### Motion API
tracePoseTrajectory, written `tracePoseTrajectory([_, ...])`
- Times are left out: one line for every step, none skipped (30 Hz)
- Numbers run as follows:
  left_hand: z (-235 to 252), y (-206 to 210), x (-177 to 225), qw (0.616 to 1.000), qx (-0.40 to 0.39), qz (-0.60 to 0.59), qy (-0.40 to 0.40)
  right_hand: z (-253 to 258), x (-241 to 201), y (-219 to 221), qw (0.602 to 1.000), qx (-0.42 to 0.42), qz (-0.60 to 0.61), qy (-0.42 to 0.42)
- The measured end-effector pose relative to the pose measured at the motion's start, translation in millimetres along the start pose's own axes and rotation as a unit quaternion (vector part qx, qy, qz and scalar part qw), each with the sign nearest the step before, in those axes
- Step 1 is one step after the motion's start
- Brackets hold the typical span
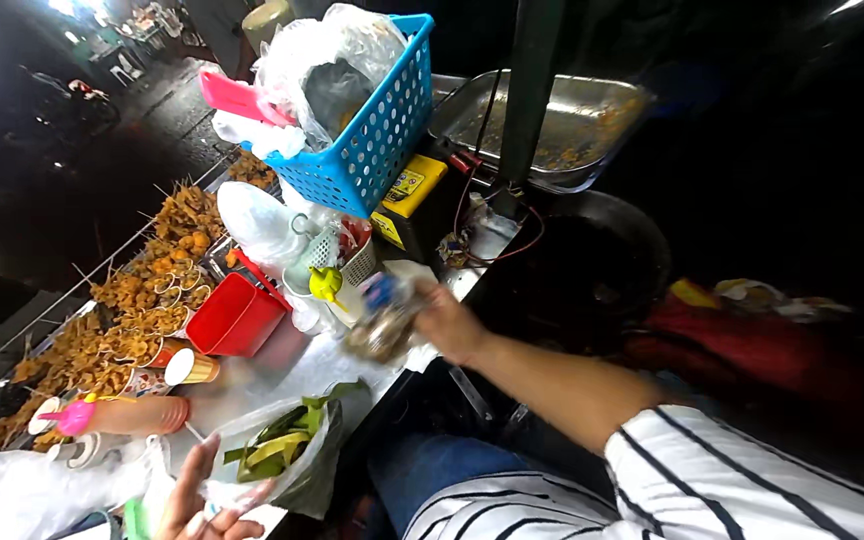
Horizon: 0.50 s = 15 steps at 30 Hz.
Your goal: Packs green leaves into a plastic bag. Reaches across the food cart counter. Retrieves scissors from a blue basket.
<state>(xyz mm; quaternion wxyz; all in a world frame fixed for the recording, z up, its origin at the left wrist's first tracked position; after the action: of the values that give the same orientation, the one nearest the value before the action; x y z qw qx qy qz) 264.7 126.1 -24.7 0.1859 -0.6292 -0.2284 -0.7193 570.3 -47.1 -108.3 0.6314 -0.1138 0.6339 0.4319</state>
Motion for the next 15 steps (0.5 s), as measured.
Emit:
tracePoseTrajectory([5, 5, -4, 1.0, -0.002, 0.013, -0.017, 0, 5, 27, 0.996, -0.053, -0.051, -0.048])
tracePoseTrajectory([9, 10, -10, 0.999, 0.002, 0.027, -0.025, 0, 12, 55, 0.986, -0.097, -0.098, -0.097])
tracePoseTrajectory([11, 16, -15, 0.998, 0.011, 0.048, -0.024, -1, 19, 82, 0.971, -0.141, -0.142, -0.13])
tracePoseTrajectory([10, 22, -20, 0.996, 0.03, 0.077, -0.015, -3, 27, 106, 0.952, -0.194, -0.193, -0.138])
tracePoseTrajectory([8, 28, -25, 0.992, 0.06, 0.113, 0.003, -5, 35, 126, 0.925, -0.257, -0.25, -0.123])
tracePoseTrajectory([5, 32, -31, 0.984, 0.091, 0.151, 0.029, -5, 46, 144, 0.891, -0.316, -0.31, -0.1])
tracePoseTrajectory([3, 33, -39, 0.976, 0.112, 0.177, 0.055, -4, 56, 159, 0.848, -0.373, -0.372, -0.061])
tracePoseTrajectory([0, 33, -46, 0.971, 0.128, 0.189, 0.069, -3, 67, 171, 0.8, -0.421, -0.428, -0.019])
tracePoseTrajectory([-3, 32, -52, 0.969, 0.138, 0.192, 0.073, -3, 79, 181, 0.76, -0.452, -0.467, 0.013])
tracePoseTrajectory([-5, 30, -56, 0.968, 0.146, 0.189, 0.073, -1, 87, 188, 0.727, -0.476, -0.493, 0.038])
tracePoseTrajectory([-6, 27, -57, 0.969, 0.156, 0.18, 0.071, 1, 89, 192, 0.707, -0.491, -0.508, 0.05])
tracePoseTrajectory([-6, 22, -57, 0.971, 0.166, 0.16, 0.071, 3, 84, 192, 0.695, -0.504, -0.511, 0.052])
tracePoseTrajectory([-7, 16, -54, 0.973, 0.171, 0.134, 0.072, 4, 73, 189, 0.687, -0.52, -0.506, 0.046])
tracePoseTrajectory([-8, 9, -49, 0.976, 0.171, 0.11, 0.071, 5, 59, 183, 0.683, -0.535, -0.497, 0.024])
tracePoseTrajectory([-8, 3, -46, 0.979, 0.169, 0.089, 0.071, 7, 43, 173, 0.684, -0.546, -0.483, -0.01])
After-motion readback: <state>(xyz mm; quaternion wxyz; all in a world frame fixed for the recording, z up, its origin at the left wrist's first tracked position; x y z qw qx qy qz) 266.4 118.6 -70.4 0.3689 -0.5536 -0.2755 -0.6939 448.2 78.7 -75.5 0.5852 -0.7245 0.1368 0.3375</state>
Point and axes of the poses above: each hand's wrist, its own z-axis towards the middle knuckle, its own y-axis out of the palm, x = y × z, the point moved 1 cm from there along z, towards the middle knuckle, and after that the axes turned 5 degrees about y, right-handed, at the moved point
